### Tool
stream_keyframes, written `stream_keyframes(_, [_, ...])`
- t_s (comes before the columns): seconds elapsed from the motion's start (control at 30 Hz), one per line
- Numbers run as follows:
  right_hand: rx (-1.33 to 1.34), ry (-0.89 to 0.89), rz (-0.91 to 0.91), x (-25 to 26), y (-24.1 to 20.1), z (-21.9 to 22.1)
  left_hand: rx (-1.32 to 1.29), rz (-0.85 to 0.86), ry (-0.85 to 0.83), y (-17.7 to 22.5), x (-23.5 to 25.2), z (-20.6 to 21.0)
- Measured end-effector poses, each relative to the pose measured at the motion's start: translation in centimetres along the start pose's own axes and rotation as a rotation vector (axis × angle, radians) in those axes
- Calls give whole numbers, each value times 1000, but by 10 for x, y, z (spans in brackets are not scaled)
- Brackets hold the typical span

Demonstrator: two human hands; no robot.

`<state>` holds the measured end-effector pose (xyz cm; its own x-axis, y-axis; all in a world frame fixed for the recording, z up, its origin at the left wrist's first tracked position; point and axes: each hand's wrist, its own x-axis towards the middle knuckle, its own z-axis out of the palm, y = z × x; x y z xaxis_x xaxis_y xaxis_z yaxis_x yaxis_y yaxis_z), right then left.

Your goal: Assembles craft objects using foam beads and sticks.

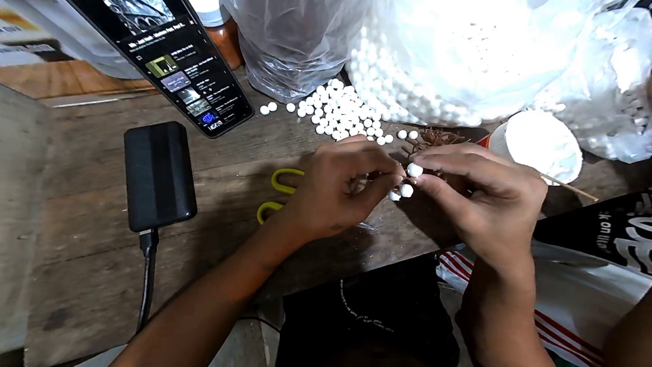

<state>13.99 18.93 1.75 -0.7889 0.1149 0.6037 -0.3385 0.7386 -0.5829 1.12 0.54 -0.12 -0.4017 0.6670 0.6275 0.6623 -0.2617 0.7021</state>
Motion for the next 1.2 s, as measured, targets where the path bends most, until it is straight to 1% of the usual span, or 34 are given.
stream_keyframes(0.7, [-63,-11,-29,-4,-3,-1,-8,8,-7,1,0,1])
stream_keyframes(0.97, [-154,-64,-45,-3,-4,-7,-25,28,-24,2,-1,5])
stream_keyframes(1.2, [-149,-85,-71,-3,-5,-7,-16,20,-55,3,-2,7])
